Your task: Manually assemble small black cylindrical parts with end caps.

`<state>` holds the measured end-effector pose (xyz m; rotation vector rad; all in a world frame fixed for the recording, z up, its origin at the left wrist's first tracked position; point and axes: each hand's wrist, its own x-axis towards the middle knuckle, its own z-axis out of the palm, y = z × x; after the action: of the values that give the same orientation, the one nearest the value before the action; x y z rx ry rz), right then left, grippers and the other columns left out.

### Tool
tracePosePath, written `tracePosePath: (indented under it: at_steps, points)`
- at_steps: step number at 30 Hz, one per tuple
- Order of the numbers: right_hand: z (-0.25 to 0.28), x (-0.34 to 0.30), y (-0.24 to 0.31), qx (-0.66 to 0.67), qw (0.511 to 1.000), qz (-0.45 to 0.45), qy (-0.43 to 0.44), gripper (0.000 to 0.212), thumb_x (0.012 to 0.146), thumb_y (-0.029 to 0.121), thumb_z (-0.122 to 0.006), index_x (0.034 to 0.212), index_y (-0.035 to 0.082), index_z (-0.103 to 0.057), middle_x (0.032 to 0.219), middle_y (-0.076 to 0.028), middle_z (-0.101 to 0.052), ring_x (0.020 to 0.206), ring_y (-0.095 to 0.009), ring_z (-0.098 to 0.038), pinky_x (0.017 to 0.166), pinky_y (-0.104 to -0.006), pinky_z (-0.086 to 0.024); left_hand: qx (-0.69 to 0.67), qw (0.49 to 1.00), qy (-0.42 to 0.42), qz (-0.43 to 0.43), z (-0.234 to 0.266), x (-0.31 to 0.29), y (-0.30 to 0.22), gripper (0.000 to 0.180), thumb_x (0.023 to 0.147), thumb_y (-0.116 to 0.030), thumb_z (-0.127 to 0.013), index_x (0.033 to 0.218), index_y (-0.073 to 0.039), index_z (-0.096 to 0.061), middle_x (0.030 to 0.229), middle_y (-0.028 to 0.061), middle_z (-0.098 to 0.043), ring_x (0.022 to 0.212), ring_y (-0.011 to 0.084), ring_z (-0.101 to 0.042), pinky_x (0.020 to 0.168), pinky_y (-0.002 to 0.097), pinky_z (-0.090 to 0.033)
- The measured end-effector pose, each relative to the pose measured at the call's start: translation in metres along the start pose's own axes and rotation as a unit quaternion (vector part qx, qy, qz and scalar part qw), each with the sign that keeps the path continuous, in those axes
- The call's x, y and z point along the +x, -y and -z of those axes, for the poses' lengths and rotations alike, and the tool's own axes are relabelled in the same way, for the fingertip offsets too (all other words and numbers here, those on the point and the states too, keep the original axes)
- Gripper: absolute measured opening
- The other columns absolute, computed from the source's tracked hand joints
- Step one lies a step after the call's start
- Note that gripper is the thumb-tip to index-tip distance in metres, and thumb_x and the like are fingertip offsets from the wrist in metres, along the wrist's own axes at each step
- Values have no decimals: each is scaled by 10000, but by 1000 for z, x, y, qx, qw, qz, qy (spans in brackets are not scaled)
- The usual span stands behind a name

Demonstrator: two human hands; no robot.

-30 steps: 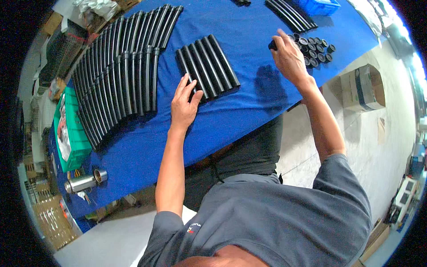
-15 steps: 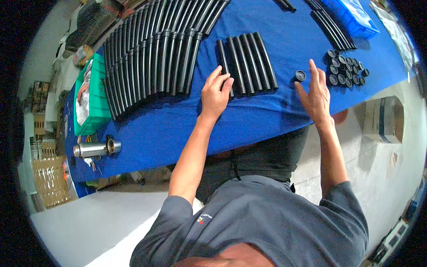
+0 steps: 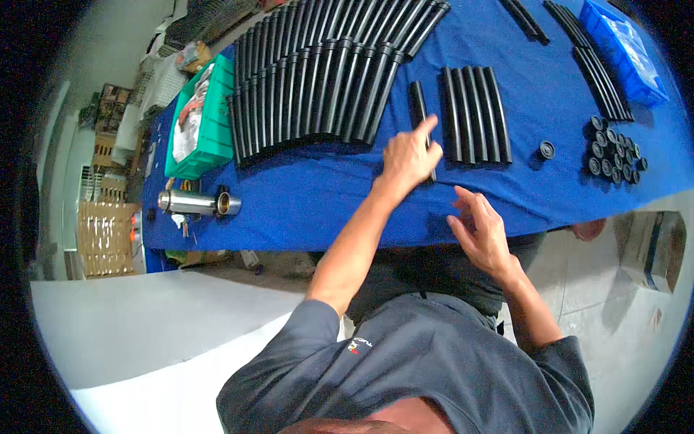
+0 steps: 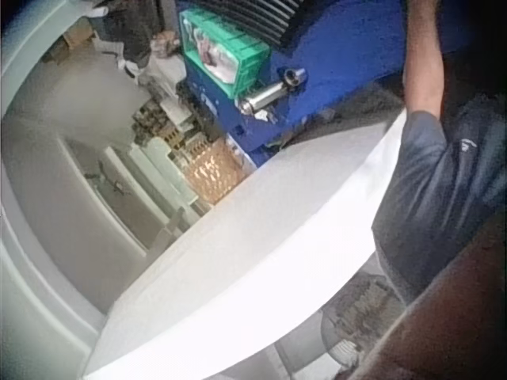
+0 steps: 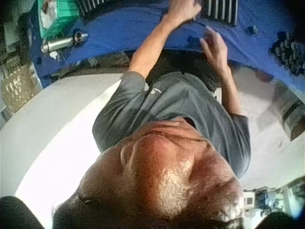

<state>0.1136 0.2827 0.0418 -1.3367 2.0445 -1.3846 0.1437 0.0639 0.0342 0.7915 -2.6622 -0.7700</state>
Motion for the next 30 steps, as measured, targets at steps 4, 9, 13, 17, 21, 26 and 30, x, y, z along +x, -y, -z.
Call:
tracePosePath:
  at_steps: [4, 9, 13, 17, 21, 26, 30]
  points:
    - [3, -17, -5, 24, 998, -49, 4, 482, 862, -65, -591, 1332, -9, -503, 998, -155, -621, 787, -231, -629, 718, -330, -527, -91, 996, 4, -25, 7, -74, -3, 344, 837, -238, -639, 1149, -97, -671, 676, 228, -645, 658, 402, -665, 623, 489, -525]
    - [-2, 3, 0, 41, 994, 21, 102, 565, 833, -128, -542, 1373, 33, -506, 1010, -171, -627, 880, -321, -640, 793, -378, -522, -120, 992, -17, 17, 34, -140, -20, 359, 928, -333, -657, 1134, -40, -625, 591, 148, -609, 550, 350, -643, 497, 421, -472]
    - [-23, 32, 14, 207, 957, -57, 195, 684, 779, -66, -680, 1422, 66, -486, 1128, -157, -650, 1001, -314, -649, 905, -364, -501, -95, 993, -71, 29, 47, -143, -11, 309, 972, -274, -620, 1132, -10, -622, 626, 174, -625, 584, 354, -662, 499, 410, -477]
    - [-35, 37, 7, 192, 968, 65, 150, 600, 791, 80, -767, 1356, 53, -568, 1076, -150, -673, 1004, -263, -649, 899, -332, -490, -41, 995, -83, -33, 53, -146, 0, 322, 929, -181, -668, 1195, -5, -622, 700, 181, -658, 604, 352, -672, 525, 407, -506]
    - [-35, 34, -4, 221, 965, 32, 138, 570, 823, 202, -782, 1332, 39, -585, 1167, -176, -681, 1016, -265, -678, 876, -377, -522, -15, 997, -49, -51, 79, -137, 6, 517, 793, -102, -775, 1271, -32, -590, 1068, 131, -692, 1008, 292, -675, 882, 421, -522]
    - [-34, 35, -8, 315, 943, -19, 106, 544, 813, 194, -796, 1299, 34, -613, 1155, -139, -702, 1042, -227, -673, 906, -360, -501, 77, 987, -10, -141, 66, -122, 20, 577, 729, -54, -761, 1268, -40, -557, 1213, 139, -639, 1153, 334, -598, 1098, 512, -367]
    - [-36, 31, -10, 365, 924, -27, 108, 489, 806, 169, -800, 1253, 40, -646, 1091, -124, -720, 989, -201, -678, 861, -339, -515, 14, 998, 38, -50, 65, -118, 23, 453, 728, -21, -733, 1159, -55, -599, 1103, 115, -677, 1064, 311, -636, 1017, 467, -439]
